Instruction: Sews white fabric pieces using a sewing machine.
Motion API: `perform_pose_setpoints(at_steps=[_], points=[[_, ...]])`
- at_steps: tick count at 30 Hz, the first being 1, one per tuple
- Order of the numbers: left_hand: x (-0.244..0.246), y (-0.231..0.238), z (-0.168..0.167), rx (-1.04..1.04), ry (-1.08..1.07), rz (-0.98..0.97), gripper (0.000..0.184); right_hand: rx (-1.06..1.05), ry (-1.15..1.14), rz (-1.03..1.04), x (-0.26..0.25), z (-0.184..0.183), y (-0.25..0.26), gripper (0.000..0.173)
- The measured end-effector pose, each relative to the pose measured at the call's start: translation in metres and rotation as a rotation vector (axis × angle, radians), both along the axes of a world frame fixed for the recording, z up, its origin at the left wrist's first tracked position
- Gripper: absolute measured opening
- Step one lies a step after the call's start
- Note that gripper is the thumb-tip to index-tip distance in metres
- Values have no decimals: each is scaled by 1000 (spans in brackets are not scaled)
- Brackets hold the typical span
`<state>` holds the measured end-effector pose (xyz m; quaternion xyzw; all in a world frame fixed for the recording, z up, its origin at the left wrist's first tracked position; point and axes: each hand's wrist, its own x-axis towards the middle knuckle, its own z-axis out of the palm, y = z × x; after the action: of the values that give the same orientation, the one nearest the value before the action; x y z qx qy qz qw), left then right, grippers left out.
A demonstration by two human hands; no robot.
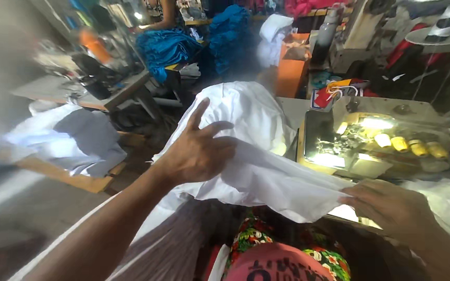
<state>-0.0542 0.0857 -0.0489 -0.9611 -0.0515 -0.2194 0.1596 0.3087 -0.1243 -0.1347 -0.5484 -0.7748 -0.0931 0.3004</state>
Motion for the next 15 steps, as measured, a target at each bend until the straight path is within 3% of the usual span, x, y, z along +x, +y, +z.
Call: perform_pose_setpoints(at_steps=[4, 10, 15], points=[[-2, -2, -11, -16, 14, 2, 30, 16, 89, -25, 12, -8, -1, 50], [-2, -27, -7, -75, -64, -8, 40, -75, 399, 199, 26, 3, -13, 38], [-7, -27, -8, -73, -132, -25, 37, -28, 410, 205, 40, 5, -15, 34]])
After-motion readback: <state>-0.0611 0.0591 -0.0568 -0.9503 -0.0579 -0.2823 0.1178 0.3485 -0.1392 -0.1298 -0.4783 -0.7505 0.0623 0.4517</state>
